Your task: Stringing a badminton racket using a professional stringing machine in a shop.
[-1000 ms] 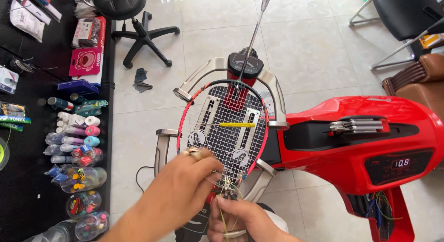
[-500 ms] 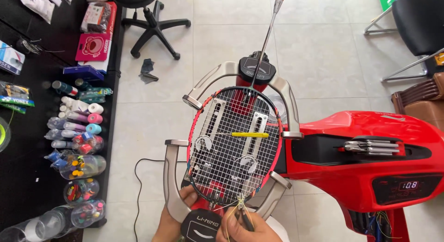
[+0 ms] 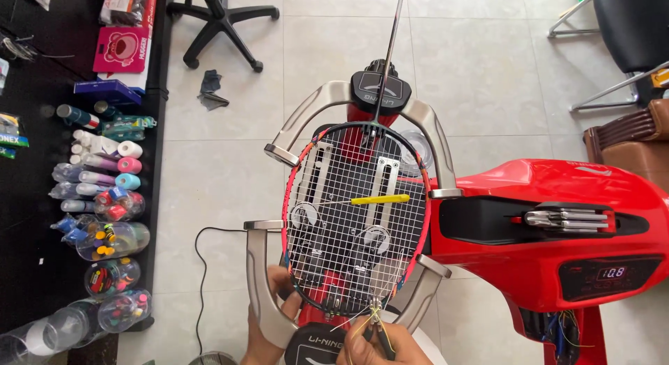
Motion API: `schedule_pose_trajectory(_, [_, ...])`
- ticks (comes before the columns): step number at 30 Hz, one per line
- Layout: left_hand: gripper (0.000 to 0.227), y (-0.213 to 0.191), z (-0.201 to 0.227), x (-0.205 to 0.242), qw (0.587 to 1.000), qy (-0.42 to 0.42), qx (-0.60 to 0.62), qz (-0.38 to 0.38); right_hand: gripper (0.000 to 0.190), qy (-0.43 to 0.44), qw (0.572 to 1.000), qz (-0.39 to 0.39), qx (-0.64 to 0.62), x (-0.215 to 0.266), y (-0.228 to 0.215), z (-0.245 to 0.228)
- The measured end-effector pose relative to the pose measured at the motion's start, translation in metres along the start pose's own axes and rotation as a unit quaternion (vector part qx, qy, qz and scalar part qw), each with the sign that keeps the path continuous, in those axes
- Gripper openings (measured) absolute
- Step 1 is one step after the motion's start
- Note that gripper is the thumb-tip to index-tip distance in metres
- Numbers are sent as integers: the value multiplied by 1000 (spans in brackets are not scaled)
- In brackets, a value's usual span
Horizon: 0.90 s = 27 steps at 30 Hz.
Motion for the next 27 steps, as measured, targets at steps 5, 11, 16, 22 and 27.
schedule_pose_trajectory(5, [41, 3, 91, -13, 987, 147, -53, 24, 36, -34, 998, -36, 23, 1, -5, -3])
schedule_pose_trajectory(11, [41, 12, 106, -12, 930, 283, -233, 32, 35, -26, 999, -22, 14, 1, -4, -5])
schedule_pose_trajectory(16, [23, 15, 81, -19, 958, 230, -170, 32, 33, 1, 999, 19, 30, 1, 1, -10])
schedule_pose_trajectory(22, [25, 16, 129, -13, 937, 307, -167, 10, 32, 17, 999, 44, 5, 3, -2, -9])
schedule_pose_trajectory(27, [39, 2, 94, -30, 942, 259, -209, -42, 34, 8, 999, 35, -18, 4, -4, -8])
Point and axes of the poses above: each hand's wrist, its own x-axis away from the middle knuckle, its own y-axis out of the palm, z = x × y, the point moved 6 cm from there along -x, towards the middle knuckle, and after that the axes turned 9 degrees about -x, right-handed, at the moved point
